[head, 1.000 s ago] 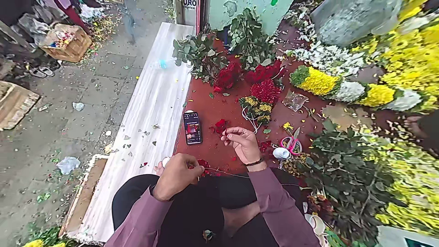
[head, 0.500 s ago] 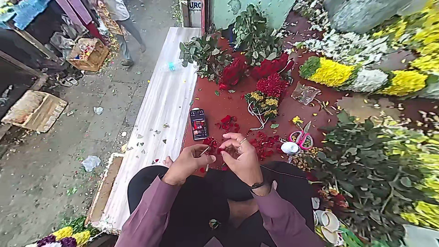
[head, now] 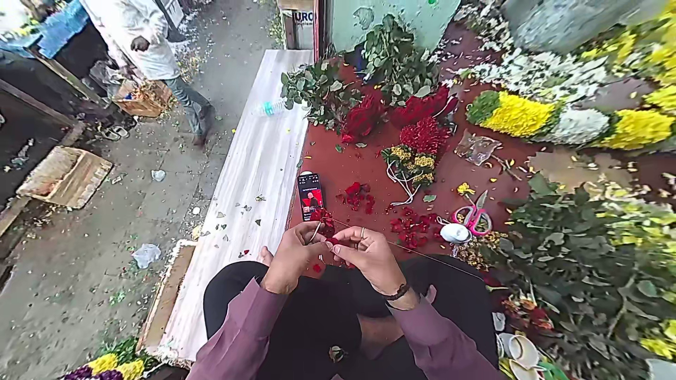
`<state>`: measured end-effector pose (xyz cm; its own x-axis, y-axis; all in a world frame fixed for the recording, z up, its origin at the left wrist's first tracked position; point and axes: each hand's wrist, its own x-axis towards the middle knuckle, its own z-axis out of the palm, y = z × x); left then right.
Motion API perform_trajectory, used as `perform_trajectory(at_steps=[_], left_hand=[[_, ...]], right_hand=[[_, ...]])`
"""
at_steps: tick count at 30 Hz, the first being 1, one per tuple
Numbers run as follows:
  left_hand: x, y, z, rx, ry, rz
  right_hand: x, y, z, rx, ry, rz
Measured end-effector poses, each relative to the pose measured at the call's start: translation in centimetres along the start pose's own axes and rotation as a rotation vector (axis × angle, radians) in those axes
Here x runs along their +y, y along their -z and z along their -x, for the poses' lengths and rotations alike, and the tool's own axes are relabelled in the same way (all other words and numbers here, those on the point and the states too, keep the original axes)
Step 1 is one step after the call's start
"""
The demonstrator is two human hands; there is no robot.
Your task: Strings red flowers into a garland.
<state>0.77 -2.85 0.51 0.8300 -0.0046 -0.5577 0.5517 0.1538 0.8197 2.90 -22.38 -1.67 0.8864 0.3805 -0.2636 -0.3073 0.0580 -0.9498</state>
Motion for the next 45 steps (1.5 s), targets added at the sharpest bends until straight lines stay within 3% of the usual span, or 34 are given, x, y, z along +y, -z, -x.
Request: perform_trajectory(at_steps=[6,12,17,25,31,39,45], left_hand=[[0.0,0.0,0.1,-0.02,0.001,-0.015],[-0.1,-0.2,0.1,-0.048,0.025,-0.055],[-0.1,-0.4,0.2,-0.074,0.04,-0.033],[-0.1,0.0,0.1,-0.023,0.033,-0.025],[-0.2,0.0,0.0,-0.019,0.023,-0.047],[0.0,0.5,0.0,-0.102,0.059,-0.043],[0.0,0.2,0.3,-0.047,-0.023,-0.18]], right_hand=[[0.7,-0.1,0.0,0.093,0.091,0.098],[0.6,0.3,0.1,0.084,0.268,0.338],[0.3,0.6,0.3,0.051,0.291,0.398],[0.5,1.5,-0.5,-0.217,0.177,0.216],[1.4,0.7,-0.5,-0.076,0.264,0.175],[1.4,1.2,-0.7,-0.158,0.19,-0.105],[1.3,0.9,-0.7,0.07,0.08,-0.197]])
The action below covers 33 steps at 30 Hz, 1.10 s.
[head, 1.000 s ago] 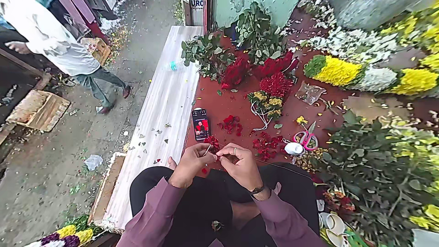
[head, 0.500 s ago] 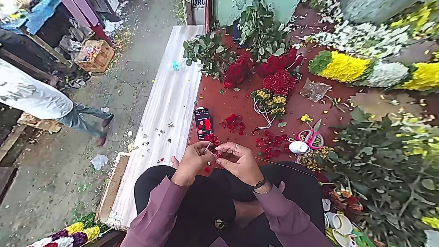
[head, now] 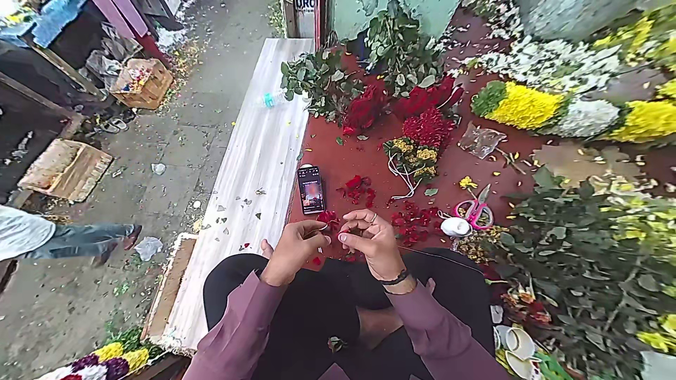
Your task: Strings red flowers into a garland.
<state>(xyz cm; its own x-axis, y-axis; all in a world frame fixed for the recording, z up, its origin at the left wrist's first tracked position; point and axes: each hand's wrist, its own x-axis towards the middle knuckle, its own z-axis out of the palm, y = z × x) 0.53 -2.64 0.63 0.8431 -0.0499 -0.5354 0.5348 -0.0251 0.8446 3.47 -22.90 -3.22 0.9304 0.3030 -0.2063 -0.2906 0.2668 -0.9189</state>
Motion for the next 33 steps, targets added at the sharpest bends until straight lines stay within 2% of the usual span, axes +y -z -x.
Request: perform_trajectory(at_steps=[3,6,17,19,23,27,30,33], left_hand=[[-0.3,-0.1,0.0,0.006,-0.081,-0.108],[-0.4,-0.2,0.0,0.012,-0.117,-0.184],[-0.7,0.4,-0.3,-0.007,-0.163,-0.236],[-0.4,0.8,-0.4,0.03,-0.141,-0.281],[1.2,2.2,-0.4,0.062,-0.05,-0.367],[2.7,2.8,-0.5,0.129,0.025,-0.509],[4.0,2.3,-0.1,0.169,0.043,-0.719],[6.9,-0.7,1.4,0.014,0.017,-1.09]], right_hand=[[0.4,-0.3,0.0,0.095,-0.057,0.049],[0.6,-0.3,0.0,0.117,-0.074,0.103],[0.8,0.6,-0.5,0.036,-0.219,0.218],[0.3,1.4,-0.8,-0.004,-0.185,0.258],[0.0,2.4,-1.2,-0.203,-0.054,0.574],[-0.1,2.2,-0.4,-0.377,-0.077,0.481],[-1.9,2.6,-0.2,-0.526,0.068,0.532],[-4.0,2.8,0.0,-0.533,0.246,0.444]])
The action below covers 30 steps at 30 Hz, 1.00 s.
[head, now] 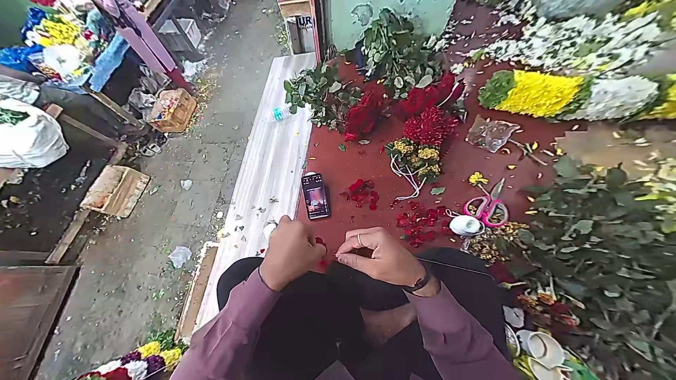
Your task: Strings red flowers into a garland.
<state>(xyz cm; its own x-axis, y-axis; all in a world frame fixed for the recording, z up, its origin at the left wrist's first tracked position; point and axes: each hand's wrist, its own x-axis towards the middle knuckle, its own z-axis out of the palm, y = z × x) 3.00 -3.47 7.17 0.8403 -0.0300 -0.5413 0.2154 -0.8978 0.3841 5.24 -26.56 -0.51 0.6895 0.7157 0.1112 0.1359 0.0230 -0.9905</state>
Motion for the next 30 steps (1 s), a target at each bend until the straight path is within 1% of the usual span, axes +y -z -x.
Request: perform_trajectory(at_steps=[2,3,5,6,7,8,9,10,11,13,15,16,17,19,21,23,25,26,28,30], left_hand=[[3.3,1.1,1.2,-0.152,-0.162,-0.134],[4.5,1.6,1.5,-0.206,-0.287,-0.114],[6.3,2.3,0.9,-0.245,-0.52,0.085],[7.0,2.6,0.2,-0.248,-0.605,0.237],[7.6,2.7,-0.5,-0.245,-0.644,0.384],[8.1,2.7,-1.2,-0.223,-0.645,0.487],[8.4,2.7,-1.7,-0.173,-0.626,0.536],[8.6,2.5,-2.2,-0.1,-0.593,0.535],[8.5,2.2,-2.7,0.0,-0.559,0.502],[7.8,1.4,-3.7,0.22,-0.489,0.395],[6.4,1.0,-4.5,0.332,-0.413,0.303],[5.5,1.1,-4.7,0.336,-0.376,0.267],[4.4,1.2,-4.8,0.301,-0.33,0.228],[2.2,1.5,-4.4,0.151,-0.232,0.174],[0.2,1.4,-3.9,0.029,-0.17,0.141],[-1.4,1.1,-3.2,-0.06,-0.132,0.135],[-2.5,0.6,-2.5,-0.142,-0.102,0.146],[-3.0,0.2,-2.2,-0.165,-0.115,0.162],[-3.7,-0.7,-1.9,-0.17,-0.154,0.209],[-4.1,-1.6,-1.9,-0.135,-0.174,0.254]], right_hand=[[-0.1,0.8,-0.2,0.069,0.058,-0.074],[0.2,1.3,-0.3,0.09,0.065,-0.149],[1.3,1.8,-0.3,0.113,0.036,-0.399],[2.0,1.7,-0.2,0.125,0.005,-0.52],[2.9,1.5,0.1,0.133,-0.013,-0.625],[4.3,1.1,0.2,0.105,0.044,-0.718],[6.4,0.5,0.0,-0.002,0.216,-0.788],[3.6,-0.2,0.8,0.138,-0.047,-0.832],[2.8,-0.4,1.0,0.161,-0.108,-0.859],[3.0,0.0,1.0,0.102,-0.016,-0.845],[3.2,0.7,0.6,0.102,0.075,-0.744],[3.1,1.1,0.5,0.122,0.085,-0.695],[3.2,1.5,0.4,0.156,0.075,-0.641],[3.4,2.0,0.2,0.197,0.027,-0.514],[3.5,2.2,0.3,0.179,-0.04,-0.34],[3.5,1.8,0.3,0.074,-0.058,-0.258],[3.2,1.2,0.4,-0.09,-0.055,-0.242],[3.2,1.1,0.4,-0.145,-0.065,-0.241],[3.5,1.8,0.5,-0.174,-0.162,-0.227],[4.7,3.4,0.7,-0.07,-0.359,-0.176]])
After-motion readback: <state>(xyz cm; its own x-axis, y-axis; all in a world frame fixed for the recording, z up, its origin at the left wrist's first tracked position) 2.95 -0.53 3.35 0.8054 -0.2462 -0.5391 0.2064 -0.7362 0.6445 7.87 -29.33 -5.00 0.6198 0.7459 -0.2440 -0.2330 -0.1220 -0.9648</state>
